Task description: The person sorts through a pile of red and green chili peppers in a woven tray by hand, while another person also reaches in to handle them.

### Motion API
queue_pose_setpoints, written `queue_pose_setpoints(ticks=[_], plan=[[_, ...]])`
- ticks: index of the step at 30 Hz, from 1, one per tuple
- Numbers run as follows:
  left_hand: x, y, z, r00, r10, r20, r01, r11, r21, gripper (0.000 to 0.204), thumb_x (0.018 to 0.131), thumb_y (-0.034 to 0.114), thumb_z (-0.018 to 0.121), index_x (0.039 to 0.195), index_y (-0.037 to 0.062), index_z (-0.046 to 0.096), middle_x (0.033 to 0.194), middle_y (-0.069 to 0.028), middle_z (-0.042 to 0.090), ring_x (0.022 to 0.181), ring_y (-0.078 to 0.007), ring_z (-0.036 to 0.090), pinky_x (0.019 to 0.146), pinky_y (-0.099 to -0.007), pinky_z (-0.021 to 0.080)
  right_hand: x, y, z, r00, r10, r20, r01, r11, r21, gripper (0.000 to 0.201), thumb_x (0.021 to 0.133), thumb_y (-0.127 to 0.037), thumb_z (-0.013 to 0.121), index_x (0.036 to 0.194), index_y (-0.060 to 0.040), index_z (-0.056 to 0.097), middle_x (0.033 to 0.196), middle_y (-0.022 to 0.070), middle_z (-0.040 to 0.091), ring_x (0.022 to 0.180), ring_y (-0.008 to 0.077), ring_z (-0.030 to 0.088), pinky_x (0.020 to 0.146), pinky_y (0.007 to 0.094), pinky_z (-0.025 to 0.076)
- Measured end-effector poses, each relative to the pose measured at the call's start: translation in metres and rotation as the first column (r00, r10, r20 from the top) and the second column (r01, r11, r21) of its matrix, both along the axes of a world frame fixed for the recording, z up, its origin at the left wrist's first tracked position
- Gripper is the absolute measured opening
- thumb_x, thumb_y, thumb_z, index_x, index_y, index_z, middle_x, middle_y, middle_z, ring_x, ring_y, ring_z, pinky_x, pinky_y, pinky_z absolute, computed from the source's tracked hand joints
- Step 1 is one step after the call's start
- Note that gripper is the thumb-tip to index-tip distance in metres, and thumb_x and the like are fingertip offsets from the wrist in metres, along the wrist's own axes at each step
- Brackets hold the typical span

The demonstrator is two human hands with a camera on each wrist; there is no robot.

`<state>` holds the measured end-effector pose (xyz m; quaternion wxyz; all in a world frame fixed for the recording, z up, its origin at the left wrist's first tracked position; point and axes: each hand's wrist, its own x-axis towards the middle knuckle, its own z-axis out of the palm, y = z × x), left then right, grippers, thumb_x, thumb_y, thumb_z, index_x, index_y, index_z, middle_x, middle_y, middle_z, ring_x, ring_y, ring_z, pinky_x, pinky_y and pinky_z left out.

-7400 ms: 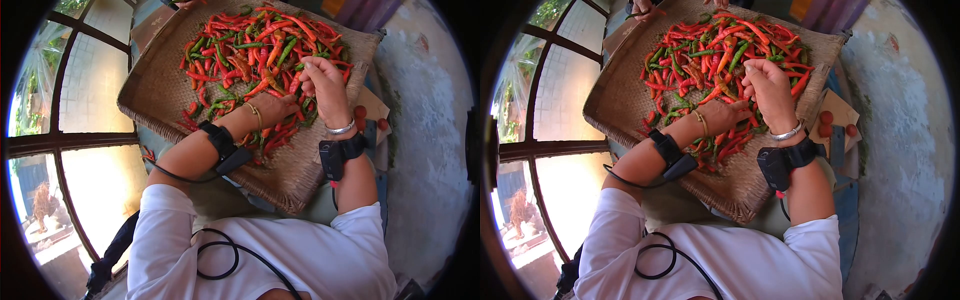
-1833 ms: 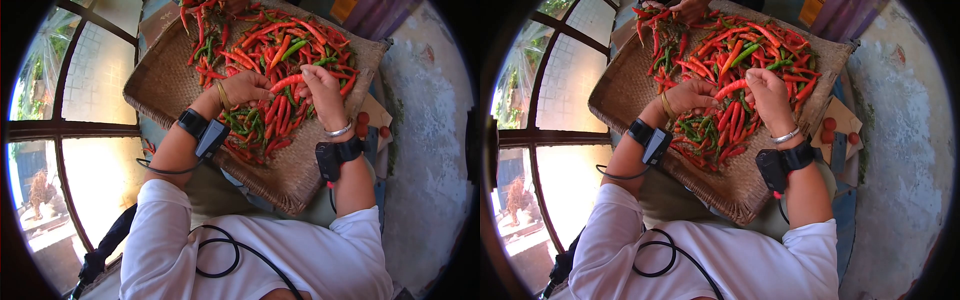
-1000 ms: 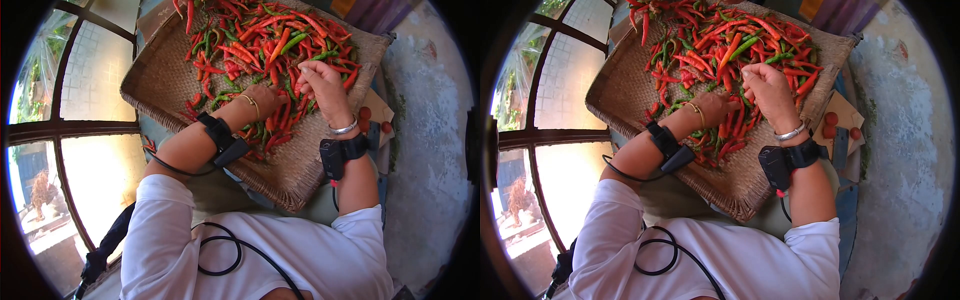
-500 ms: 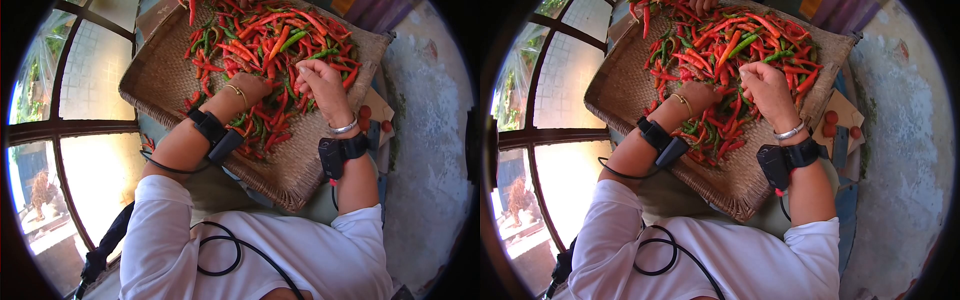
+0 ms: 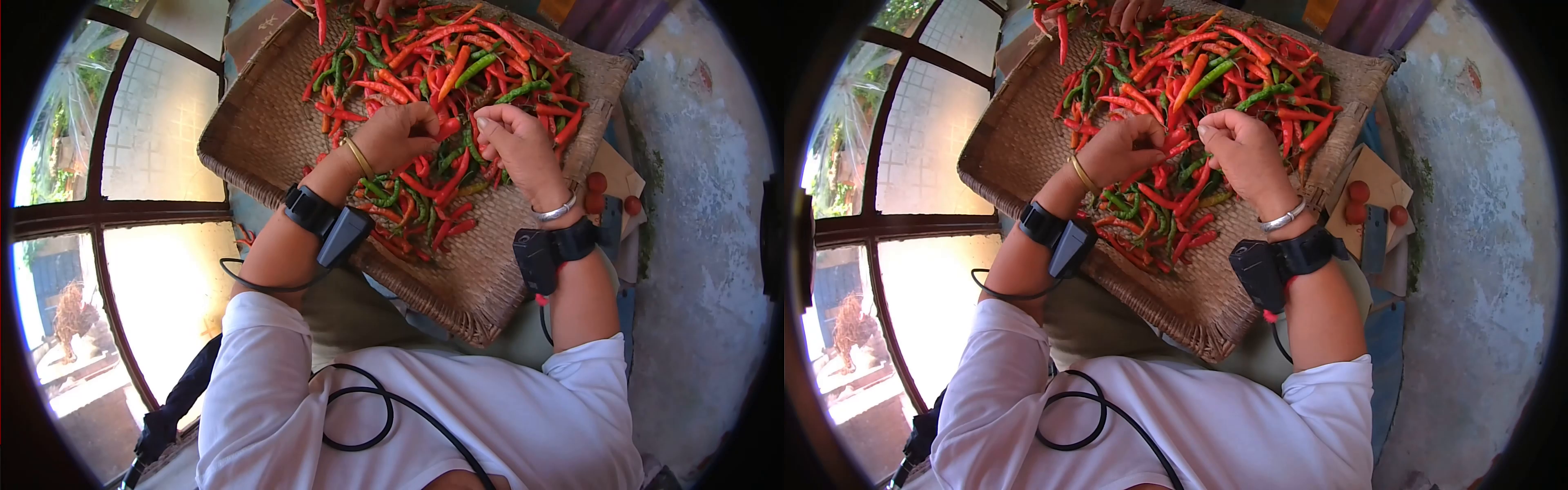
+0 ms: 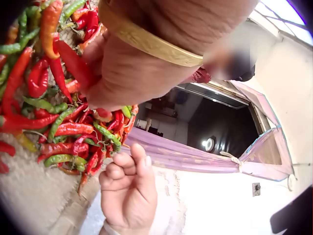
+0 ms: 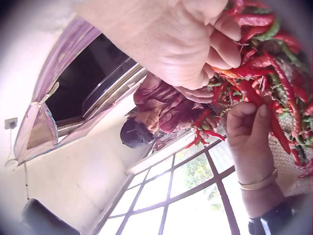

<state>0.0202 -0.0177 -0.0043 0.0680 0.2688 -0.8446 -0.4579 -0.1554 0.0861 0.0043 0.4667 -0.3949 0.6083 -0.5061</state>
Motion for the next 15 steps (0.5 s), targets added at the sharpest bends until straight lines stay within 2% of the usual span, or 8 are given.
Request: queue_pose_setpoints(ticks=[1, 3, 5, 7, 8, 9, 11, 15], plan=[[-0.001, 0.004, 0.001, 0.986, 0.083, -0.145, -0.045, 0.968, 0.246, 0.016, 0.074, 0.001, 0.060, 0.085, 0.0040, 0.049, 0.077, -0.0008, 0.057, 0.070, -0.0052, 0.052, 0.062, -0.0203, 0.044, 0.002, 0.000, -0.006, 1.000, 0.023, -0.001, -0.023, 1.000, -0.012, 0.022, 0.080, -0.017, 0.056, 0.092, 0.0013, 0.056, 0.066, 0.0007, 0.054, 0.054, 0.0062, 0.050, 0.049, 0.0192, 0.041], [-0.003, 0.010, 0.001, 0.976, 0.092, -0.199, -0.028, 0.953, 0.302, 0.018, 0.075, 0.002, 0.060, 0.089, 0.0036, 0.048, 0.076, -0.0011, 0.058, 0.071, -0.0060, 0.052, 0.063, -0.0209, 0.044, 0.007, -0.001, -0.006, 0.999, 0.049, -0.003, -0.049, 0.998, -0.026, 0.022, 0.080, -0.018, 0.057, 0.092, 0.0011, 0.056, 0.066, 0.0005, 0.054, 0.053, 0.0062, 0.050, 0.049, 0.0194, 0.041], [-0.005, 0.015, 0.003, 0.961, 0.106, -0.255, -0.010, 0.935, 0.354, 0.021, 0.076, 0.004, 0.060, 0.093, 0.0033, 0.047, 0.075, -0.0015, 0.058, 0.072, -0.0069, 0.053, 0.063, -0.0216, 0.044, 0.012, 0.001, 0.002, 0.989, 0.126, 0.074, -0.130, 0.990, 0.053, 0.022, 0.079, -0.019, 0.059, 0.089, 0.0008, 0.055, 0.065, 0.0006, 0.054, 0.051, 0.0063, 0.049, 0.048, 0.0198, 0.041], [-0.006, 0.019, 0.006, 0.971, 0.149, -0.188, -0.052, 0.896, 0.441, 0.025, 0.077, 0.004, 0.061, 0.097, 0.0037, 0.046, 0.075, 0.0016, 0.053, 0.073, -0.0041, 0.051, 0.062, -0.0197, 0.044, 0.013, 0.000, 0.004, 0.980, 0.152, 0.129, -0.160, 0.985, 0.056, 0.020, 0.078, -0.019, 0.059, 0.085, 0.0004, 0.055, 0.066, 0.0014, 0.055, 0.051, 0.0061, 0.048, 0.047, 0.0197, 0.041], [-0.005, 0.018, 0.006, 0.983, 0.123, -0.135, -0.059, 0.914, 0.401, 0.019, 0.080, 0.011, 0.059, 0.094, 0.0034, 0.049, 0.070, 0.0021, 0.053, 0.066, -0.0035, 0.051, 0.057, -0.0185, 0.043, 0.013, 0.000, 0.005, 0.987, 0.114, 0.111, -0.122, 0.990, 0.067, 0.020, 0.079, -0.019, 0.058, 0.084, 0.0003, 0.055, 0.065, 0.0015, 0.055, 0.050, 0.0060, 0.048, 0.046, 0.0194, 0.040], [-0.004, 0.017, 0.008, 0.983, 0.126, -0.134, -0.062, 0.915, 0.400, 0.019, 0.080, 0.011, 0.059, 0.094, 0.0034, 0.049, 0.070, 0.0021, 0.053, 0.066, -0.0035, 0.051, 0.057, -0.0185, 0.043, 0.012, 0.000, 0.005, 0.993, 0.076, 0.093, -0.083, 0.993, 0.078, 0.020, 0.079, -0.019, 0.058, 0.083, 0.0002, 0.055, 0.065, 0.0016, 0.054, 0.050, 0.0060, 0.048, 0.046, 0.0191, 0.040], [-0.002, 0.009, 0.012, 0.982, -0.132, 0.135, 0.067, 0.912, 0.404, 0.018, 0.083, 0.020, 0.055, 0.087, 0.0027, 0.052, 0.067, 0.0019, 0.055, 0.057, -0.0035, 0.049, 0.052, -0.0179, 0.041, 0.009, -0.003, -0.001, 0.991, 0.086, 0.100, -0.096, 0.991, 0.093, 0.022, 0.079, -0.020, 0.057, 0.086, 0.0005, 0.055, 0.064, 0.0011, 0.053, 0.050, 0.0061, 0.048, 0.045, 0.0188, 0.039], [0.006, -0.019, 0.011, 0.979, -0.061, 0.196, 0.004, 0.961, 0.278, 0.024, 0.082, 0.024, 0.056, 0.088, 0.0000, 0.058, 0.071, -0.0040, 0.059, 0.056, -0.0073, 0.053, 0.051, -0.0223, 0.045, 0.008, -0.004, 0.002, 0.990, 0.006, 0.142, -0.012, 0.999, 0.046, 0.024, 0.081, -0.019, 0.055, 0.093, 0.0014, 0.054, 0.065, 0.0015, 0.053, 0.051, 0.0058, 0.047, 0.045, 0.0181, 0.037]])
